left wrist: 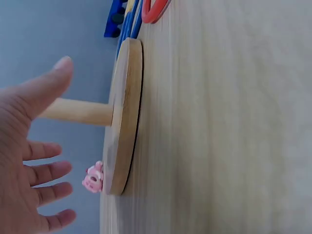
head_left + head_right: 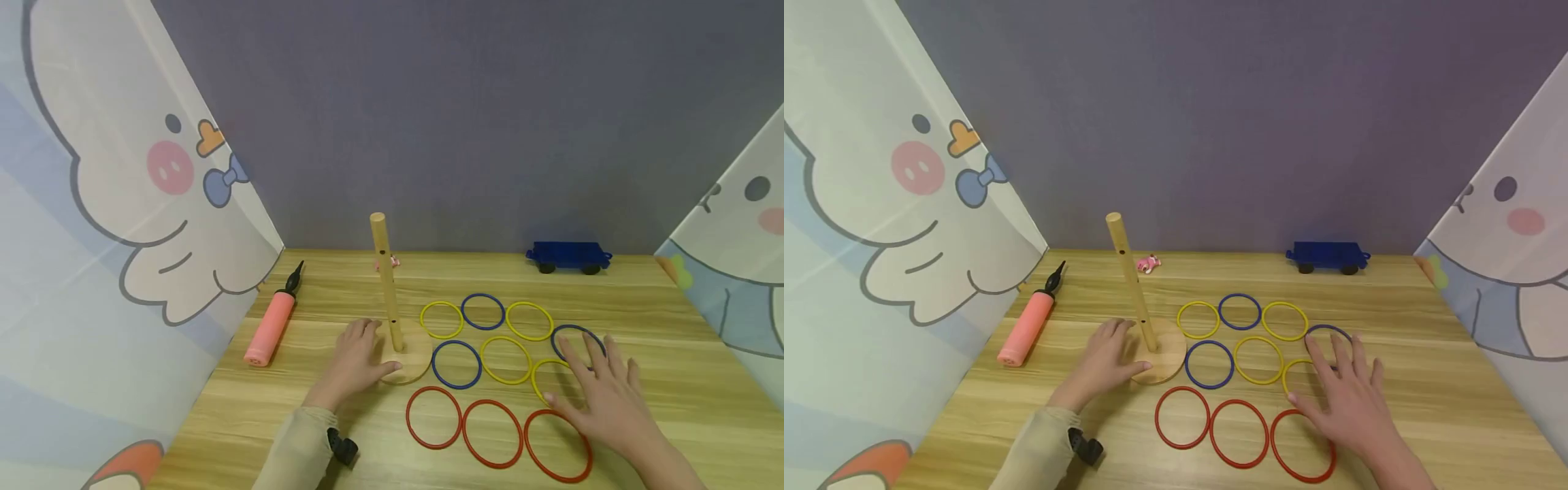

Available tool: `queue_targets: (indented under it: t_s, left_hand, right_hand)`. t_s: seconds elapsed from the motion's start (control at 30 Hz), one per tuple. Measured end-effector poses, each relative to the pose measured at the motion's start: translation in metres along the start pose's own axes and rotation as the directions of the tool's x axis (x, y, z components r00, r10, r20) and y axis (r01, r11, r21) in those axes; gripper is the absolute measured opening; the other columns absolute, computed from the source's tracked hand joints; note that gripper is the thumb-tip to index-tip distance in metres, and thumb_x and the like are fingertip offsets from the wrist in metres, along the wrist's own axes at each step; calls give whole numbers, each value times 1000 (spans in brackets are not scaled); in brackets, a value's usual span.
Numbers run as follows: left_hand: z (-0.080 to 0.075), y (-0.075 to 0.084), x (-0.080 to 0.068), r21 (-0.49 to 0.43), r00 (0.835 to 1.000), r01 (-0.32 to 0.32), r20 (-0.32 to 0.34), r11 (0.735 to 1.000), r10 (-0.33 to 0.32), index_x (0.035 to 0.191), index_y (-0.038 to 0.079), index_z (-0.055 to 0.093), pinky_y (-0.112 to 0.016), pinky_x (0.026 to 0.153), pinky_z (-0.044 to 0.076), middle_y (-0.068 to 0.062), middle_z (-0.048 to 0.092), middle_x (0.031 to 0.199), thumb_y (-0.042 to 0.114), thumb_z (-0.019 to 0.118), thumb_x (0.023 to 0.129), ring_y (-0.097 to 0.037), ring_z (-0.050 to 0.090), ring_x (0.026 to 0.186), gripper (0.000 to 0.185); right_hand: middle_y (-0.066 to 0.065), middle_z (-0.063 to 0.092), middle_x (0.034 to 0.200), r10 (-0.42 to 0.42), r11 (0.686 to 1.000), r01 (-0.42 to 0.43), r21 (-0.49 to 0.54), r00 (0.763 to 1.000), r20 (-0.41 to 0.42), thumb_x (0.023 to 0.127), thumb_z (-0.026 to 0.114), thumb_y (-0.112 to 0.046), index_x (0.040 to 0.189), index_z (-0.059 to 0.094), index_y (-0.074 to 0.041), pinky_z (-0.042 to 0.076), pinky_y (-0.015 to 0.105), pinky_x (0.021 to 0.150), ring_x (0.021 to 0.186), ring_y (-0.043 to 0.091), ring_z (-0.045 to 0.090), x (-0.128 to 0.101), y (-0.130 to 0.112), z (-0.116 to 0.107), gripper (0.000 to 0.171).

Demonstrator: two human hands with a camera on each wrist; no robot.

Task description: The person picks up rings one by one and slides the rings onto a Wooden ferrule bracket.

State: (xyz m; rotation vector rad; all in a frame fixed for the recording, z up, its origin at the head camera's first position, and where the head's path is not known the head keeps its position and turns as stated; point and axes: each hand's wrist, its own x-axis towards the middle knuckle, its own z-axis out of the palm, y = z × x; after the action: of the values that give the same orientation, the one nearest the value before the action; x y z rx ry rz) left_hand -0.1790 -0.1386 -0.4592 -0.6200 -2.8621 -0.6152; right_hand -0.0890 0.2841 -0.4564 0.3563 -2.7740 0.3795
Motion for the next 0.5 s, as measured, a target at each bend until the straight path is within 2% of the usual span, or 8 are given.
queue_targets:
  t_s: [0.03,0.1,0.17,0.23,0.33,0.4,0.5]
  left_hand:
    - [1,1,3,-14,1000,-2,14,1000,2,136,1,49,-53,103,34,-13,50,128,57,77,75,-33,44,123,87]
    - [3,2,8,-26,999,-14,39,1000,15,131,1,53,-52,100,36,-12,53,122,52,80,74,-32,47,118,81]
    - [5,3,12,-27,997,-23,69,999,25,125,2,57,-49,98,38,-10,55,115,49,82,74,-30,49,113,73]
    - [8,4,16,-42,994,-31,102,999,35,117,4,60,-46,95,40,-8,57,109,46,83,74,-28,51,107,64]
    - [12,5,21,-92,988,-19,150,996,33,108,8,62,-43,92,42,-6,57,104,41,84,75,-25,52,101,52]
    - [14,5,24,-142,986,-3,167,990,27,104,9,63,-43,89,43,-5,57,101,35,84,76,-25,52,98,43]
    - [17,4,27,-202,986,23,166,979,11,98,11,65,-42,85,45,-4,58,97,27,83,78,-23,53,95,32]
  right_hand:
    - [29,30,147,-3,1000,3,7,1000,-18,78,74,-56,155,29,-20,10,78,97,137,55,14,-2,0,0,96]
    - [28,45,128,-12,1000,13,12,998,-63,73,78,-54,144,45,-12,28,70,88,118,53,37,-6,0,0,88]
    - [22,53,111,-17,1000,19,17,995,-99,70,82,-51,126,57,-5,34,60,79,100,44,47,-10,0,0,77]
    - [15,57,99,-8,1000,9,17,995,-96,68,84,-50,111,62,-4,38,55,74,90,37,51,-14,-1,0,66]
    - [4,59,87,16,1000,-15,6,999,-42,66,86,-48,93,65,-10,42,50,70,80,27,55,-20,-2,-2,51]
    - [-4,56,76,42,999,-41,-6,999,28,67,85,-48,82,63,-16,43,42,64,70,17,52,-24,-2,-3,41]
    - [-12,46,63,102,995,-101,-14,983,155,71,84,-46,69,56,-22,36,30,55,57,7,40,-28,-2,-5,36]
